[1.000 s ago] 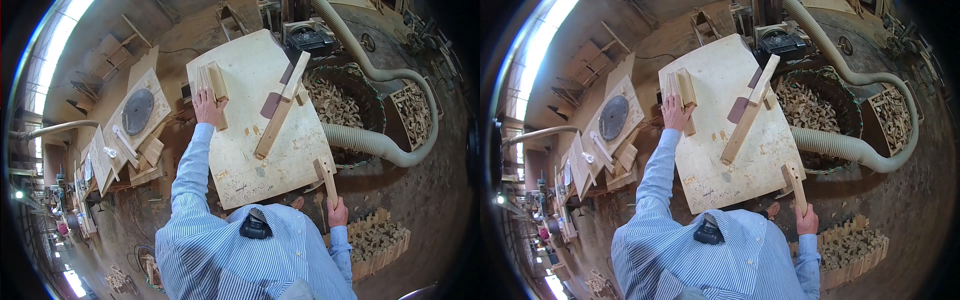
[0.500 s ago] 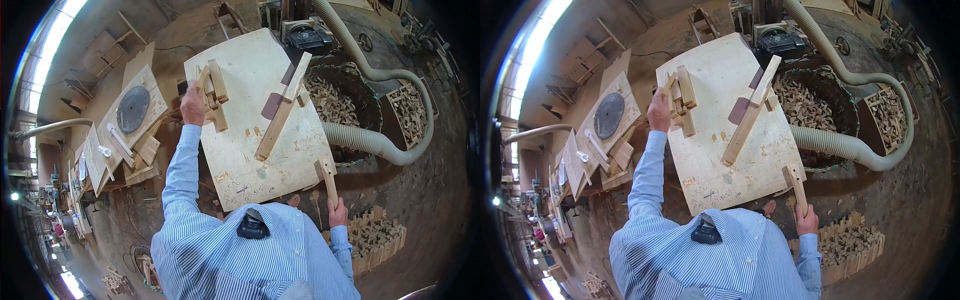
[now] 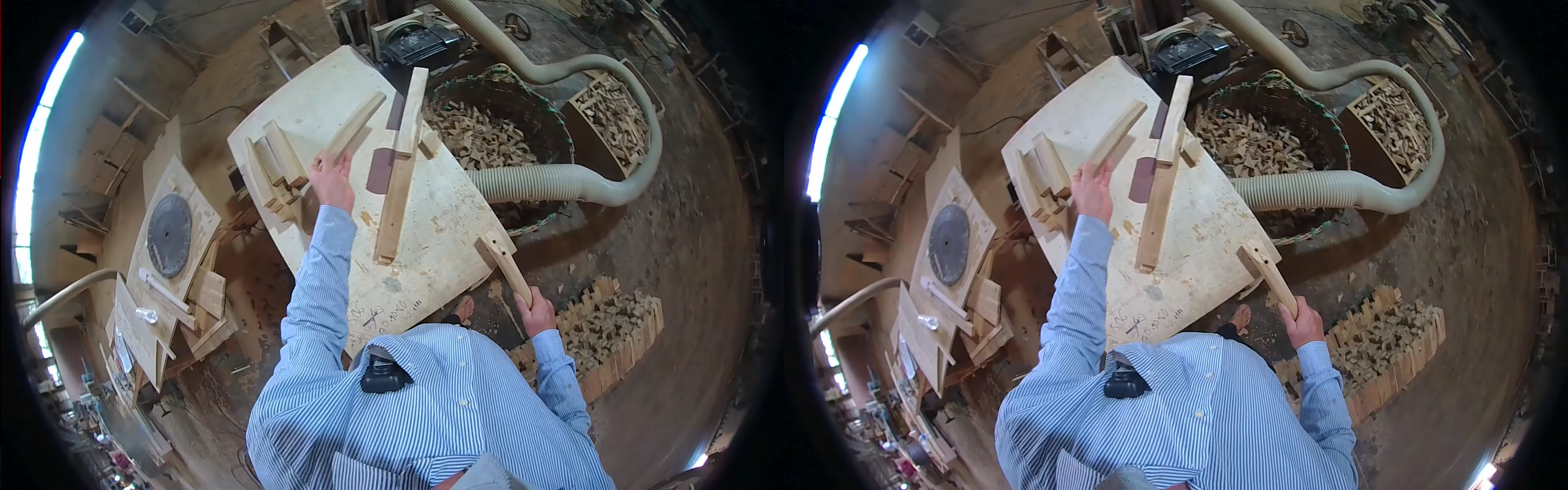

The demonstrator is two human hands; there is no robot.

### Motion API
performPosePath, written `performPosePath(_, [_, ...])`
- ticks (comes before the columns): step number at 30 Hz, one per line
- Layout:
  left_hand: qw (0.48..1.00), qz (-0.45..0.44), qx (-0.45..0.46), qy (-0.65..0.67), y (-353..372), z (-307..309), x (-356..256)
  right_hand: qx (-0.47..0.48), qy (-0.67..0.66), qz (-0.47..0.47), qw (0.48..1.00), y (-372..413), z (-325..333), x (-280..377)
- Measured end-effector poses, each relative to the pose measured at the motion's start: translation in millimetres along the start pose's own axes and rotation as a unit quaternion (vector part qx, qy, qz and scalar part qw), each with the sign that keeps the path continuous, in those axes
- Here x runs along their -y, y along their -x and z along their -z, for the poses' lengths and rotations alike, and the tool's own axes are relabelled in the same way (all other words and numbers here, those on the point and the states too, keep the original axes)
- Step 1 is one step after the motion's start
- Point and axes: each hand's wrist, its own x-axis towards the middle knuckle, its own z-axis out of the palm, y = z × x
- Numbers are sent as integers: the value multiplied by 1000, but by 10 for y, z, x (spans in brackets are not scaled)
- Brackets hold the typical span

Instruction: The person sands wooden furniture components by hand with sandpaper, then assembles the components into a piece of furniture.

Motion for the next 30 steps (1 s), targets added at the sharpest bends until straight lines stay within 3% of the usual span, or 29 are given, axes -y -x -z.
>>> performPosePath(5, [998,51,-9,23,-47,-204,505,15,-7,-13,1000,-5,27,41])
performPosePath(9, [994,87,42,-56,-23,-263,607,16,-9,-17,1000,0,23,34])
performPosePath(11, [960,129,93,-229,-43,-251,590,13,-12,-15,1000,-1,10,28])
performPosePath(12, [960,129,93,-230,-52,-242,610,12,-15,-12,1000,2,3,18])
performPosePath(14, [925,48,102,-362,-81,-255,646,14,-13,-12,1000,1,2,16])
performPosePath(24, [880,25,130,-456,-347,-351,669,15,-10,-17,1000,6,19,90])
performPosePath(27, [838,18,150,-524,-445,-361,633,17,-3,-16,1000,5,46,128])
performPosePath(29, [691,-104,180,-693,-509,-343,589,19,-8,-16,1000,-3,26,95])
performPosePath(30, [690,-103,180,-694,-515,-352,595,21,-11,-16,1000,-6,12,74])
